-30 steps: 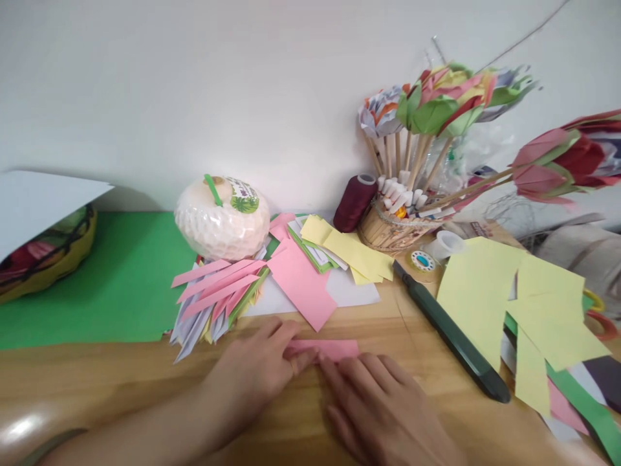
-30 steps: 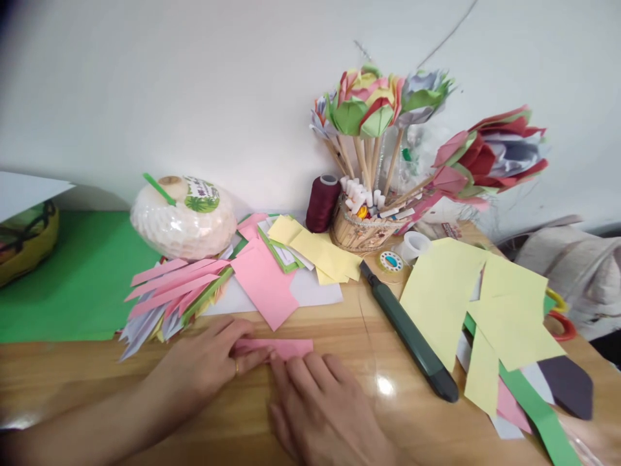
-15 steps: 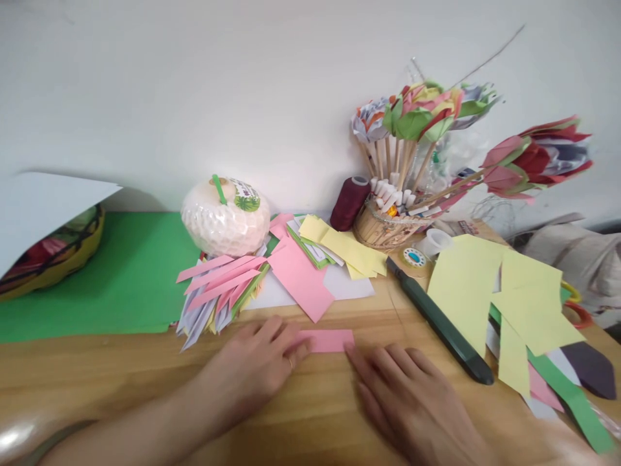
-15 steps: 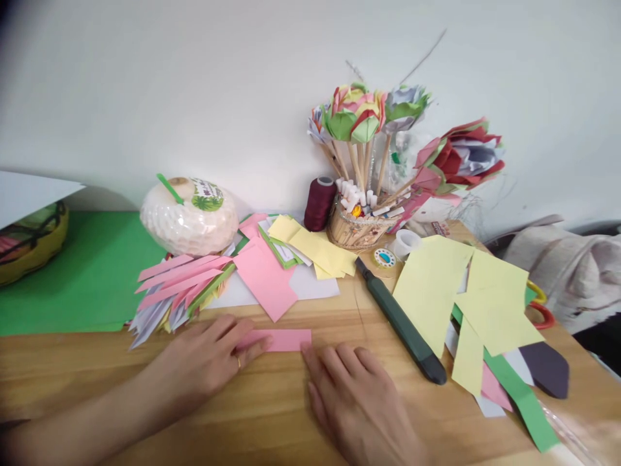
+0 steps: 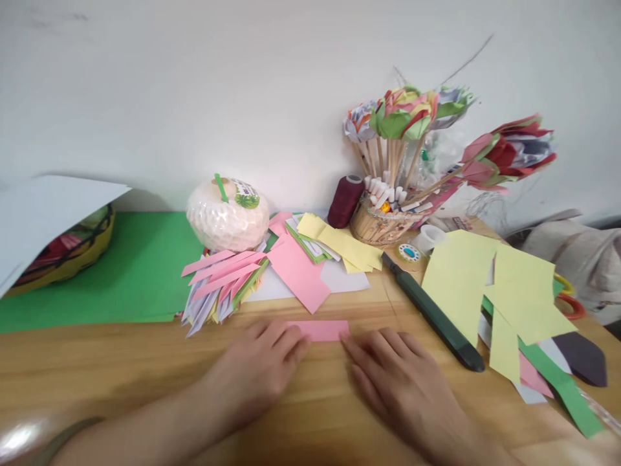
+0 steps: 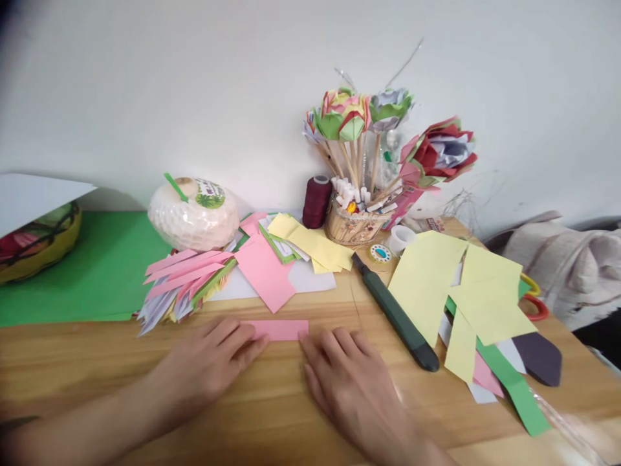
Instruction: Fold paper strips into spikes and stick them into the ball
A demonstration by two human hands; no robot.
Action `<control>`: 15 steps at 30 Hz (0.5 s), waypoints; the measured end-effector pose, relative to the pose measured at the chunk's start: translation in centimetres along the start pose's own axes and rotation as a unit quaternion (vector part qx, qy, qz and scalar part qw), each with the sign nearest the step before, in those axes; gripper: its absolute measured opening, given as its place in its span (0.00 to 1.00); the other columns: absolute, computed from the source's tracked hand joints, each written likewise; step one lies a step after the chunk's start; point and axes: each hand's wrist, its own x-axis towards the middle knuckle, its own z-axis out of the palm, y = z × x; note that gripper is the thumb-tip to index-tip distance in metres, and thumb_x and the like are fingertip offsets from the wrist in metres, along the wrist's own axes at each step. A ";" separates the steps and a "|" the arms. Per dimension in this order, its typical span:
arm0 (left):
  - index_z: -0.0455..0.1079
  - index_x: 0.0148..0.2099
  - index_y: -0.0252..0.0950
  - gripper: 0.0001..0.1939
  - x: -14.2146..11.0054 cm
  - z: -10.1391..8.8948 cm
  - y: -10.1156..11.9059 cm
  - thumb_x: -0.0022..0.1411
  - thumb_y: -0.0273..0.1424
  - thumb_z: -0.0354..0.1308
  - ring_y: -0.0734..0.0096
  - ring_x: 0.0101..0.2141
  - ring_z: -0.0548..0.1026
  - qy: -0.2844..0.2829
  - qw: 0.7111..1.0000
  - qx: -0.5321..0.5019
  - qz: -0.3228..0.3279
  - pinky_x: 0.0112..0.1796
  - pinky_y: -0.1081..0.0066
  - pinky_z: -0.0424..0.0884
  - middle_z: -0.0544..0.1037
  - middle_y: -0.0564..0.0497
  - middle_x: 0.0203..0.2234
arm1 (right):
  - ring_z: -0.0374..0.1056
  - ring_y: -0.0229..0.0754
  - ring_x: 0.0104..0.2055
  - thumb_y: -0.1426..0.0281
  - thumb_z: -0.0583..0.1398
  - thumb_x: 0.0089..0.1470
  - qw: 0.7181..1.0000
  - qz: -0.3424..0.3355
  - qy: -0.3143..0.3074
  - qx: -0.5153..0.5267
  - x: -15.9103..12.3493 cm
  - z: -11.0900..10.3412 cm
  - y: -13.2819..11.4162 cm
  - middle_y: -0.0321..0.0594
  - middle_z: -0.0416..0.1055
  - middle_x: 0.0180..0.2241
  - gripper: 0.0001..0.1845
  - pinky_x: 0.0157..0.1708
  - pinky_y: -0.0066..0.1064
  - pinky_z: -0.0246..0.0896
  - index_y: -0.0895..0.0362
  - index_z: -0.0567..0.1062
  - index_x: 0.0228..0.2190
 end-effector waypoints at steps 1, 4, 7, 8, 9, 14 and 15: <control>0.65 0.51 0.28 0.16 -0.5 0.0 -0.2 0.62 0.20 0.49 0.62 0.36 0.68 0.005 1.000 0.007 -0.011 0.35 0.65 0.64 0.73 0.44 0.38 | 0.64 0.44 0.32 0.71 0.49 0.62 1.000 0.001 0.002 0.004 0.0 0.0 0.1 0.42 0.69 0.30 0.16 0.32 0.36 0.57 0.60 0.72 0.45; 0.65 0.52 0.31 0.17 -2.0 0.1 -0.7 0.62 0.19 0.47 0.63 0.35 0.68 0.012 0.999 0.023 -0.019 0.35 0.66 0.64 0.73 0.47 0.38 | 0.63 0.44 0.32 0.72 0.50 0.61 1.000 -0.001 0.003 0.005 -0.1 -0.1 0.3 0.42 0.68 0.30 0.16 0.32 0.36 0.58 0.60 0.73 0.46; 0.63 0.54 0.34 0.19 -3.1 0.2 -1.1 0.63 0.18 0.44 0.65 0.36 0.68 0.012 0.999 0.024 -0.036 0.35 0.69 0.65 0.73 0.48 0.39 | 0.63 0.44 0.32 0.72 0.50 0.61 1.000 -0.007 0.000 0.009 -0.1 -0.2 0.5 0.43 0.68 0.30 0.16 0.32 0.36 0.60 0.60 0.73 0.46; 0.63 0.54 0.34 0.20 -3.3 0.2 -1.2 0.63 0.18 0.43 0.65 0.37 0.67 0.016 0.999 0.017 -0.043 0.35 0.69 0.65 0.73 0.48 0.40 | 0.63 0.44 0.32 0.72 0.50 0.60 1.000 -0.007 -0.001 0.012 -0.2 -0.2 0.5 0.43 0.68 0.30 0.16 0.32 0.36 0.60 0.60 0.73 0.45; 0.63 0.55 0.35 0.20 -3.6 0.2 -1.2 0.64 0.18 0.41 0.66 0.38 0.67 0.025 0.998 0.007 -0.049 0.36 0.70 0.65 0.73 0.49 0.41 | 0.63 0.44 0.32 0.72 0.50 0.60 1.000 -0.006 -0.002 0.016 -0.2 -0.2 0.5 0.43 0.68 0.30 0.16 0.31 0.36 0.60 0.60 0.73 0.45; 0.64 0.52 0.39 0.18 -3.9 0.3 -1.2 0.70 0.23 0.37 0.70 0.38 0.69 0.075 0.992 -0.053 -0.083 0.37 0.74 0.66 0.74 0.52 0.41 | 0.63 0.44 0.32 0.72 0.50 0.61 0.999 0.011 0.008 0.032 -0.6 0.0 0.6 0.43 0.67 0.30 0.16 0.32 0.37 0.62 0.59 0.73 0.46; 0.66 0.51 0.39 0.17 -3.9 0.3 -1.2 0.71 0.24 0.37 0.71 0.37 0.69 0.078 0.991 -0.064 -0.091 0.37 0.74 0.67 0.74 0.53 0.40 | 0.64 0.44 0.32 0.72 0.50 0.61 0.999 0.014 0.015 0.034 -0.7 0.0 0.6 0.42 0.67 0.29 0.16 0.32 0.36 0.62 0.59 0.73 0.45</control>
